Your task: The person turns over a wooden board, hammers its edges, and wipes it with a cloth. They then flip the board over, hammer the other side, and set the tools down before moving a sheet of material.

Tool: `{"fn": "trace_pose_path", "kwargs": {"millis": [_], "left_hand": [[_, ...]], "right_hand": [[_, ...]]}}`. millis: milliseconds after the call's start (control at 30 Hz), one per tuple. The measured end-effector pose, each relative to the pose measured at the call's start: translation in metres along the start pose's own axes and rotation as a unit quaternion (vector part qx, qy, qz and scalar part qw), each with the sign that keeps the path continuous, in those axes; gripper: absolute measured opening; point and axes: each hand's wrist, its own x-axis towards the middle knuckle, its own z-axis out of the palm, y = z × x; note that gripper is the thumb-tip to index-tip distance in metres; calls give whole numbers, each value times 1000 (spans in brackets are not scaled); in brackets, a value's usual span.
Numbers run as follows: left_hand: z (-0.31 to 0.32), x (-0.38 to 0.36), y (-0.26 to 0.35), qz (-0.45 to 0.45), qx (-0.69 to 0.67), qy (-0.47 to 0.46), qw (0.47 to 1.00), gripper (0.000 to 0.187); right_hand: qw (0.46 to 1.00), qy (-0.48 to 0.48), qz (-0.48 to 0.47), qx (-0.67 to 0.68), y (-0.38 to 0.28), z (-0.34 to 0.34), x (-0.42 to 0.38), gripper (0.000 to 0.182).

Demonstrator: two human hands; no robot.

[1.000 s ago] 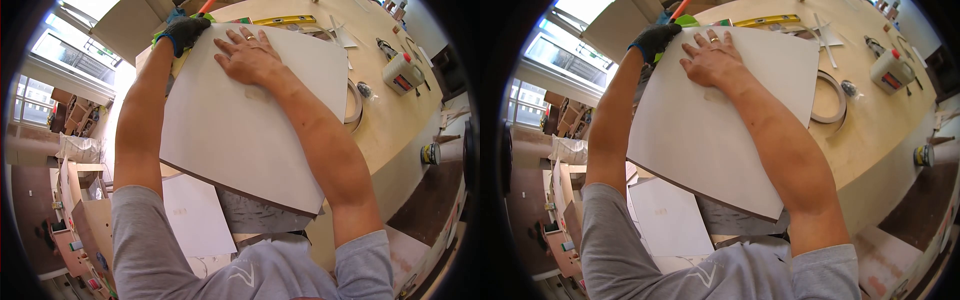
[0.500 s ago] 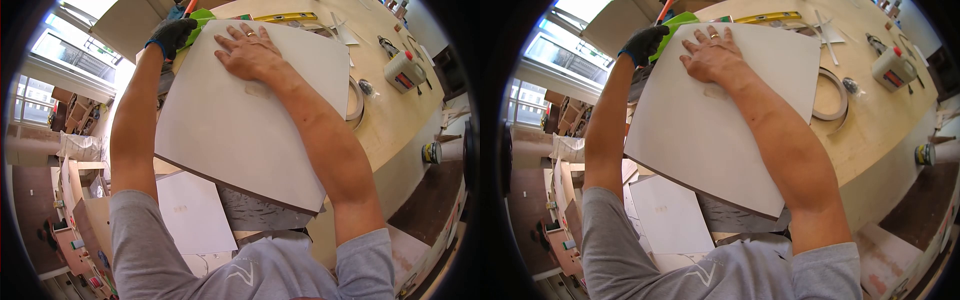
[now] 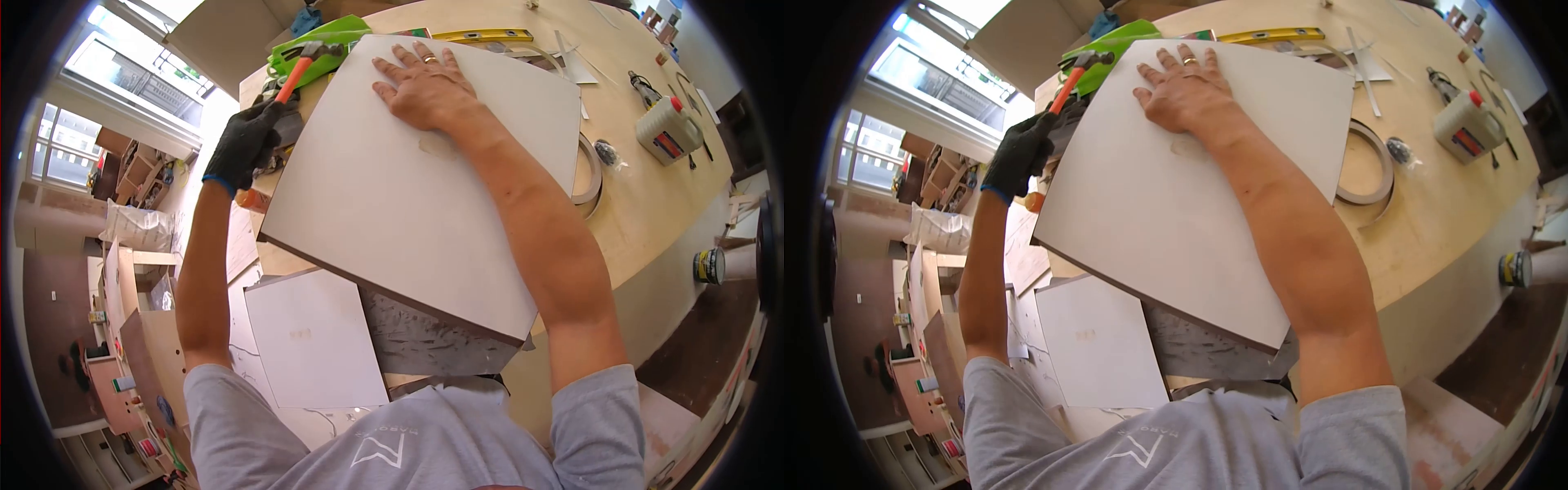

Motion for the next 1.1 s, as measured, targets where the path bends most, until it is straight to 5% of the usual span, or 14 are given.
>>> {"fn": "trace_pose_path", "kwargs": {"millis": [200, 1100], "left_hand": [[10, -12, -1, 11, 22, 2, 1000, 53], [14, -25, 2, 23, 58, 14, 998, 45]], "right_hand": [[1000, -10, 5, -9, 0, -1, -1, 56], [999, -22, 21, -8, 2, -1, -1, 57]]}}
